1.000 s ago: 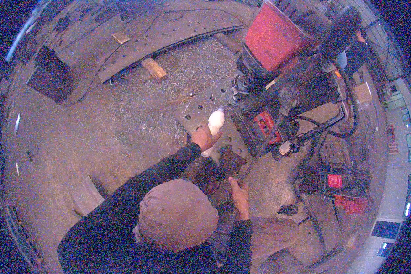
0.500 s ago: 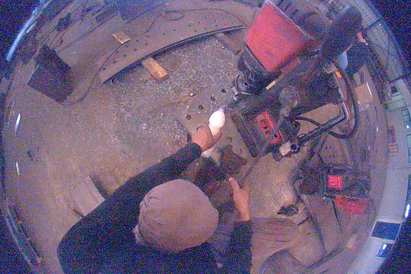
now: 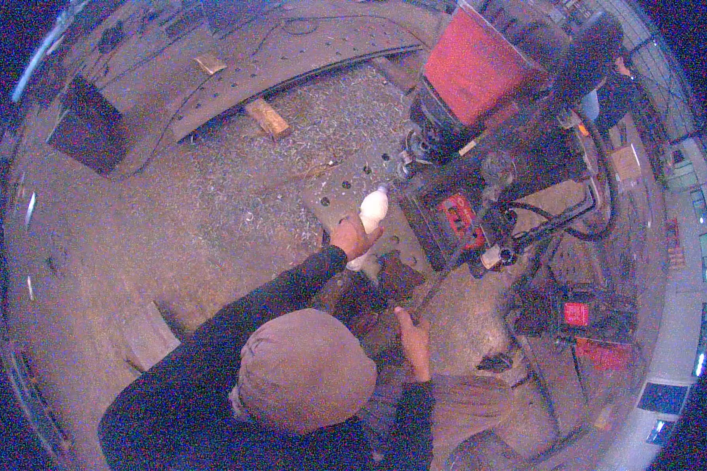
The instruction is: The person sits on the floor and operates a red drill press to drill holes into a flat metal plate. They repeatedly apply liquid from a white bottle to the drilling area and use the machine's lever to lower and raise the drill bit.
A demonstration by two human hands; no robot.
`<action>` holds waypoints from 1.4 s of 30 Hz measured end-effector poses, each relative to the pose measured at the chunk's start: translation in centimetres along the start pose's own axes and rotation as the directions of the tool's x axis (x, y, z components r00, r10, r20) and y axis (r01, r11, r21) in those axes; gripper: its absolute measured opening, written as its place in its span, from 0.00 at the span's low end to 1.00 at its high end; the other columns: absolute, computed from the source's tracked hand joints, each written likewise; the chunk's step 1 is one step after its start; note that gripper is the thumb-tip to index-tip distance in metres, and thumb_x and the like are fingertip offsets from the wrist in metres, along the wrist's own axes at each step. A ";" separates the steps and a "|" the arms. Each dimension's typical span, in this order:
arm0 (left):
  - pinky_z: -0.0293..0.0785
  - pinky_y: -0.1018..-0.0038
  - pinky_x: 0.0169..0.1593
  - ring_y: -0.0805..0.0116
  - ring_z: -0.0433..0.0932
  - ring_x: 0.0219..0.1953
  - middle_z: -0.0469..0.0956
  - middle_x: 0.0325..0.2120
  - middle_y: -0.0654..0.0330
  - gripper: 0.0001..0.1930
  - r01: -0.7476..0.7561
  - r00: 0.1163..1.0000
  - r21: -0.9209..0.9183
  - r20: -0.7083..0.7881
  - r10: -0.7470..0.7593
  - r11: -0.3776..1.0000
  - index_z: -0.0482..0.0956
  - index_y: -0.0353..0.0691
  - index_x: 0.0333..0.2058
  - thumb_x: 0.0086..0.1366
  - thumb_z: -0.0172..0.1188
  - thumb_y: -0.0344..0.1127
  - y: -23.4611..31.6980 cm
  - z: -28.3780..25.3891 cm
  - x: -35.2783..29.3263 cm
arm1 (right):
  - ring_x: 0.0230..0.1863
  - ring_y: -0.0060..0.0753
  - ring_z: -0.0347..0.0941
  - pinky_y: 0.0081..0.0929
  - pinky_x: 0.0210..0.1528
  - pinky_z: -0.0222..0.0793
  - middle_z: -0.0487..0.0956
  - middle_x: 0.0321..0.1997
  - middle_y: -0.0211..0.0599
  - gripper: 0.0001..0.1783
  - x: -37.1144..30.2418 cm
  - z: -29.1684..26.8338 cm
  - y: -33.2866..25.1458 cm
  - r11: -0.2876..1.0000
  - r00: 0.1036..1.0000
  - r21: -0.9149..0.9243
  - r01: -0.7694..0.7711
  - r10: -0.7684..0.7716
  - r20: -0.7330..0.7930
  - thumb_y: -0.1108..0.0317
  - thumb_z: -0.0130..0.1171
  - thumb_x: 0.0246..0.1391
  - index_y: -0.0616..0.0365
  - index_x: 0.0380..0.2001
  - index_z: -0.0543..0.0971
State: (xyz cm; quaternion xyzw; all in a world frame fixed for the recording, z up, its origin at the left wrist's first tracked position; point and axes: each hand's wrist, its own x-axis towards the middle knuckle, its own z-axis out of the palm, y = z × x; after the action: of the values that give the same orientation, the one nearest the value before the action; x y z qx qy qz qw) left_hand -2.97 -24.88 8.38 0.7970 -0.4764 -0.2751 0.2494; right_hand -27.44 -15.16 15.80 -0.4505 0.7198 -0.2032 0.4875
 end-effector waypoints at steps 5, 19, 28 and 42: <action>0.77 0.55 0.41 0.41 0.81 0.35 0.79 0.31 0.36 0.39 -0.017 1.000 -0.009 0.005 0.017 1.000 0.65 0.22 0.44 0.57 0.58 0.61 0.1 0.1 0.1 | 0.15 0.17 0.58 0.22 0.17 0.50 0.67 0.16 0.20 0.17 1.1 -0.6 1.6 0.996 0.998 -0.078 -0.046 0.043 -0.038 0.56 0.64 0.52 0.49 0.18 0.71; 0.77 0.55 0.39 0.42 0.81 0.33 0.79 0.29 0.37 0.39 -0.032 0.999 0.019 -0.015 0.033 0.999 0.65 0.23 0.43 0.57 0.58 0.62 -0.5 0.9 0.4 | 0.14 0.16 0.58 0.22 0.17 0.50 0.67 0.16 0.20 0.16 0.9 -0.9 1.5 0.996 0.998 -0.055 -0.064 0.063 -0.018 0.55 0.63 0.52 0.50 0.19 0.71; 0.77 0.54 0.40 0.41 0.80 0.34 0.79 0.31 0.37 0.36 -0.041 0.998 -0.018 -0.046 0.040 0.999 0.69 0.24 0.40 0.56 0.59 0.61 -0.6 0.8 0.2 | 0.14 0.16 0.58 0.21 0.17 0.51 0.66 0.15 0.20 0.18 0.2 -0.7 0.6 0.994 0.998 -0.089 -0.063 0.061 -0.023 0.53 0.63 0.53 0.50 0.20 0.70; 0.77 0.54 0.36 0.42 0.80 0.32 0.79 0.29 0.36 0.37 -0.062 0.997 0.015 -0.049 0.063 0.998 0.66 0.24 0.40 0.57 0.58 0.62 -1.0 1.4 0.4 | 0.15 0.16 0.59 0.21 0.18 0.52 0.67 0.16 0.20 0.17 0.1 -1.0 0.7 0.997 0.999 -0.061 -0.046 0.045 -0.014 0.54 0.63 0.53 0.52 0.22 0.72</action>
State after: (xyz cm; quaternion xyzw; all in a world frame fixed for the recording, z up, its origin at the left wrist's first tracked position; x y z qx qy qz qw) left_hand -3.18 -25.04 6.63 0.7898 -0.4966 -0.2443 0.2642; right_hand -28.67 -15.03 15.74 -0.4472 0.7389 -0.1729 0.4734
